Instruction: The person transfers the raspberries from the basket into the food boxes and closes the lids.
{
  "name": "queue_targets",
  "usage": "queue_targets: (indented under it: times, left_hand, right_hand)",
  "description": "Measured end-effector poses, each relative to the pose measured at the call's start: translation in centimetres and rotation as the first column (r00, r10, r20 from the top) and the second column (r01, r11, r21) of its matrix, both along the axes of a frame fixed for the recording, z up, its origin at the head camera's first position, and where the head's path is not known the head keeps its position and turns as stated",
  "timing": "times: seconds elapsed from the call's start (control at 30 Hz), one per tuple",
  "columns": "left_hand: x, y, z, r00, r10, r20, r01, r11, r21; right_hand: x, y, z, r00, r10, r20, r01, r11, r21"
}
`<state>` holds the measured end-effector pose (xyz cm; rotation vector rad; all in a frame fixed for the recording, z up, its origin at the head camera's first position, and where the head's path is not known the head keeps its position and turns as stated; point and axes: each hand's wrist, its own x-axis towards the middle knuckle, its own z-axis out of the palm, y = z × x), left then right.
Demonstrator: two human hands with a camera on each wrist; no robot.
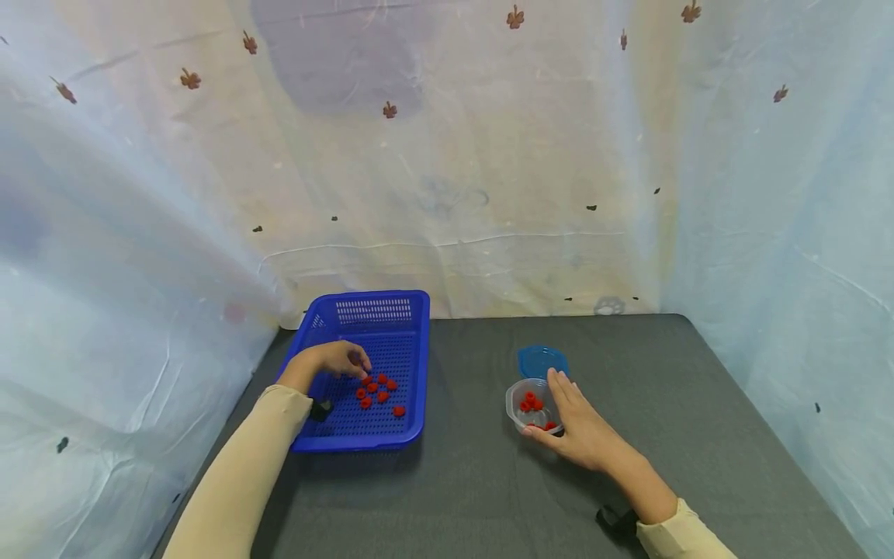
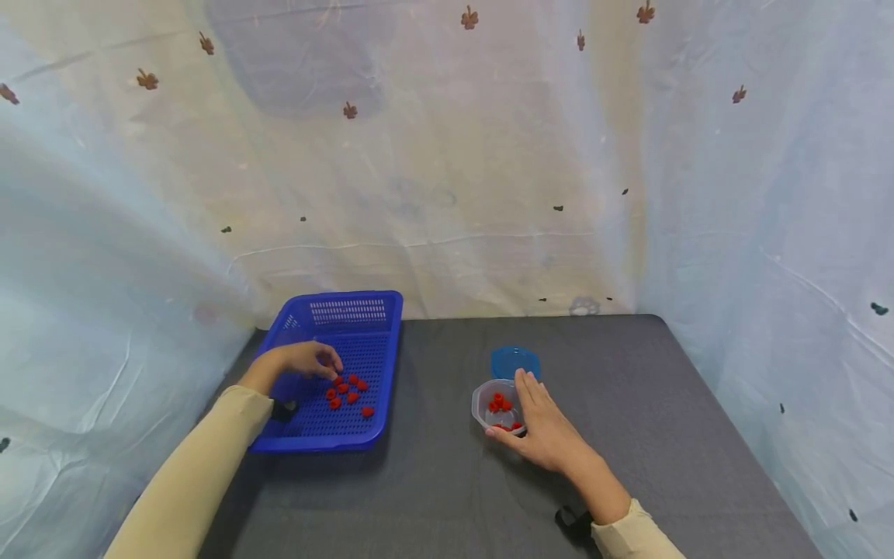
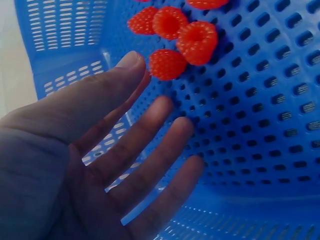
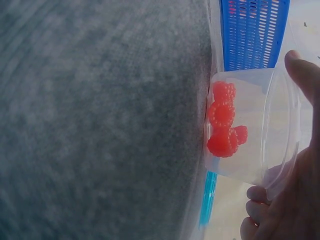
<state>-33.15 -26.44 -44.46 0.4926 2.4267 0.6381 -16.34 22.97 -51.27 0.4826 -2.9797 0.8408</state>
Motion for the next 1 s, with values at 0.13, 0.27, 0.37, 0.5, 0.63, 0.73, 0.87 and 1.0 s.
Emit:
queue_targets:
  times: [0.13, 0.27, 0.37, 0.5, 0.63, 0.73, 0.87, 1.0]
  left_hand:
    - [0.2, 0.3, 0.0, 1.0, 0.015, 0.0, -0.015, 1.0, -0.003]
    - [0.3, 0.5, -0.4, 0.999, 0.051, -0.003, -0.051, 0.999, -0.018]
    - [0.3, 0.5, -0.6, 0.998, 0.052, -0.019, -0.053, 0.998, -0.035]
    - [0.4, 0.5, -0.6, 0.999, 0.042, -0.027, -0.043, 0.998, -0.036]
    - [0.3, 0.6, -0.6, 0.999, 0.04, -0.024, -0.04, 0.999, -0.021]
    - [0.1, 0.6, -0.9, 0.999, 0.037, -0.036, -0.038, 0.999, -0.02]
    - [0.0, 0.8, -1.2, 0.998, 0.041, -0.054, -0.043, 0.998, -0.037]
    - [0.1, 1.2, -1.0, 0.997, 0.052, -0.057, -0.055, 0.997, -0.06]
  right_hand:
    - [0.0, 0.0, -0.1, 1.0, -0.003, -0.001, 0.003, 1.0, 0.004]
    - [0.0, 0.0, -0.2, 1.0, -0.003, -0.003, 0.003, 1.0, 0.006]
    - [0.0, 0.0, -0.2, 1.0, 0.0, -0.007, 0.0, 1.0, 0.005]
    - [0.0, 0.0, -0.2, 1.0, 0.002, -0.01, -0.002, 1.0, 0.005]
    - [0.0, 0.0, -0.1, 1.0, 0.005, -0.009, -0.005, 1.0, 0.004]
    - [0.0, 0.0, -0.1, 1.0, 0.007, -0.007, -0.007, 1.0, 0.003]
    - [0.1, 0.0, 0.0, 1.0, 0.004, -0.002, -0.004, 1.0, 0.004]
    - [0.1, -0.1, 0.1, 1.0, 0.004, -0.006, -0.004, 1.0, 0.003]
